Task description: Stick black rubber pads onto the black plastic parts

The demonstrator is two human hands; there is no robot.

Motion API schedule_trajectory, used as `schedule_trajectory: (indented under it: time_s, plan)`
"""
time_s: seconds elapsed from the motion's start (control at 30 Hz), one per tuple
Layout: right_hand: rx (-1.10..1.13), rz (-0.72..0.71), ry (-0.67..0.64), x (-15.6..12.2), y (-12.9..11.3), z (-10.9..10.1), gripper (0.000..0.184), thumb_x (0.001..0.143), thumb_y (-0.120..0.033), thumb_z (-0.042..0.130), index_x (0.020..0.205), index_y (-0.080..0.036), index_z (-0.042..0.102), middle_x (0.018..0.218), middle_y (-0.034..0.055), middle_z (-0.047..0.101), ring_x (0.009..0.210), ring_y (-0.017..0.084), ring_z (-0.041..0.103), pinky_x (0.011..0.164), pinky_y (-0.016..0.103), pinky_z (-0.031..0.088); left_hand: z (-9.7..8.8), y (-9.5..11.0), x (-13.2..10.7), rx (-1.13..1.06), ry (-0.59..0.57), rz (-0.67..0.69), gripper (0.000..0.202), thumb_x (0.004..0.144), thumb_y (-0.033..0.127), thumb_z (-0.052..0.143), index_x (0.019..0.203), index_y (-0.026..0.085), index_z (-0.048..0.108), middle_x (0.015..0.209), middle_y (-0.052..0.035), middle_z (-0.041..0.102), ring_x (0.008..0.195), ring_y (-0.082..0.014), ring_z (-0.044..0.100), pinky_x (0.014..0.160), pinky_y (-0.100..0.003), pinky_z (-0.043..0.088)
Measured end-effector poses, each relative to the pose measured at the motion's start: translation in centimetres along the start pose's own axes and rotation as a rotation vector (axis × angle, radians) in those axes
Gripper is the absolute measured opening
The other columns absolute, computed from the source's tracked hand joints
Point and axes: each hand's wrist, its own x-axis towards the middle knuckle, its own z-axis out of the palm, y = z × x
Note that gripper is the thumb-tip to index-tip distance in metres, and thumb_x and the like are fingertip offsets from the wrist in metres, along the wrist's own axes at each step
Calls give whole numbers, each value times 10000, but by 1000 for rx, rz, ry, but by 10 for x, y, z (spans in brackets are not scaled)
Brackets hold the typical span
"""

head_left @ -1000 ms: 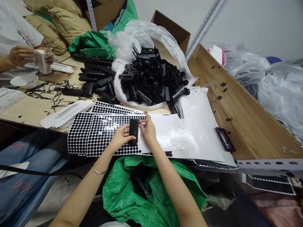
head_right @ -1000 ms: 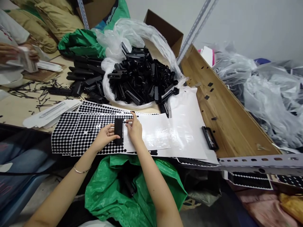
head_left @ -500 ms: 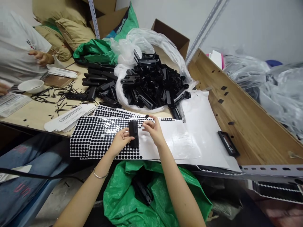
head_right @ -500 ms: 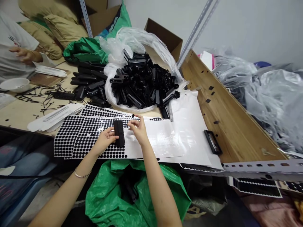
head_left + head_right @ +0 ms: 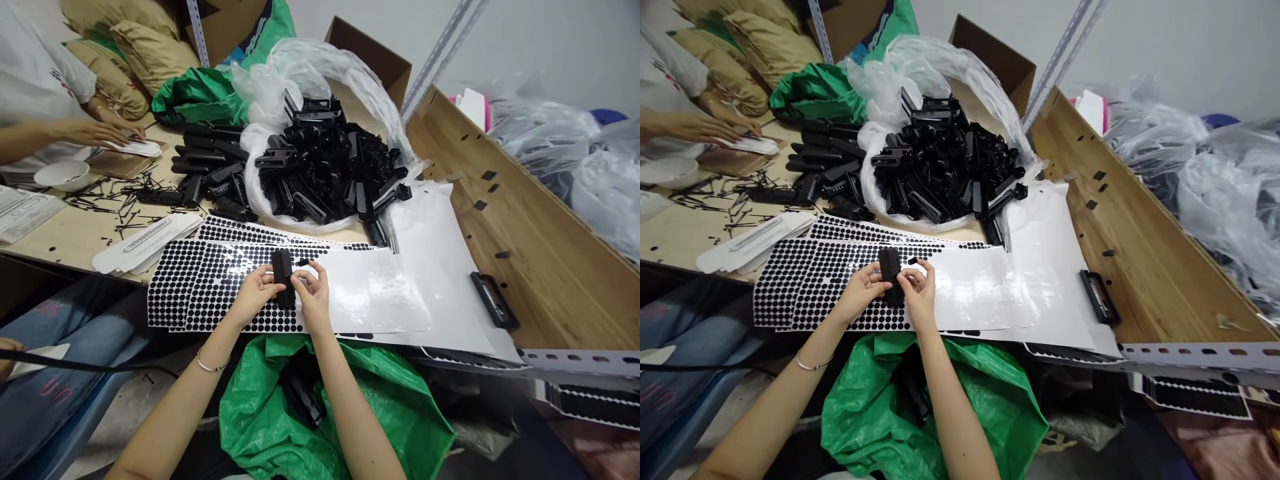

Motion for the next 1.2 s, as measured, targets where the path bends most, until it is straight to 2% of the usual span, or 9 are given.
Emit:
schedule_trajectory:
  time_s: [0.23,0.47,0.57,0.67,0.77,0.9,0.97,1.1,1.2]
  plan:
    - [-4,-22,20,-3,1,3,454,725,-241,711,1077,-259,426,774,-64,628,777,131,634,833,319,503,-1,-1,-1,20,14,-8,464,584,314,857,934,173,588,869,-56,767,732,-178,723,675,-276,593]
    - [-60,-30,64,-2,6,4,395,698,-253,740,953,-253,438,720,-65,606,762,144,637,841,338,511,-2,-2,-1,48,13,12,464,576,347,861,894,180,566,848,-54,759,732,-187,722,676,-286,592]
    - [-61,-63,117,-2,9,4,483,675,-272,764,990,-273,399,738,-71,570,767,140,618,850,344,529,-4,-3,-1,51,0,16,463,586,344,857,910,177,573,854,-60,757,728,-188,721,678,-293,594]
    - [-53,-118,185,-3,9,3,686,595,-255,822,1085,-319,346,939,-40,545,867,130,590,881,336,547,-4,-3,-1,63,-13,16,460,585,312,855,935,174,590,841,-59,753,737,-194,720,697,-302,593]
    - [-54,-93,106,-2,6,3,798,552,-250,845,1142,-345,316,1108,-8,512,894,125,590,858,319,558,-3,-2,-1,81,-42,16,435,582,267,845,934,170,608,860,-60,754,800,-200,720,751,-302,583]
    - [-50,-37,8,-2,2,2,794,601,-269,818,1190,-356,293,1112,-19,534,708,89,600,757,300,563,-4,-4,-4,83,-74,18,384,621,258,814,939,172,617,889,-62,752,828,-193,714,765,-297,575]
    - [-46,-50,9,-2,1,1,743,626,-283,805,1184,-347,319,1124,-10,546,721,97,617,764,310,562,-7,-6,-4,86,-81,36,400,631,271,812,965,171,617,914,-68,745,863,-202,707,783,-309,573]
    - [-22,-73,-41,-3,-3,-2,616,635,-263,804,1113,-315,420,1199,30,555,1008,171,635,888,346,543,-6,-8,3,113,10,134,435,649,321,807,1010,172,618,999,-84,709,993,-232,668,931,-371,527]
    - [-18,-13,-140,-2,-3,-4,691,621,-218,821,1167,-325,412,1048,-10,625,901,143,643,845,313,546,2,-7,0,195,104,229,421,705,372,759,1052,180,616,1101,-94,639,1082,-244,619,1013,-409,473]
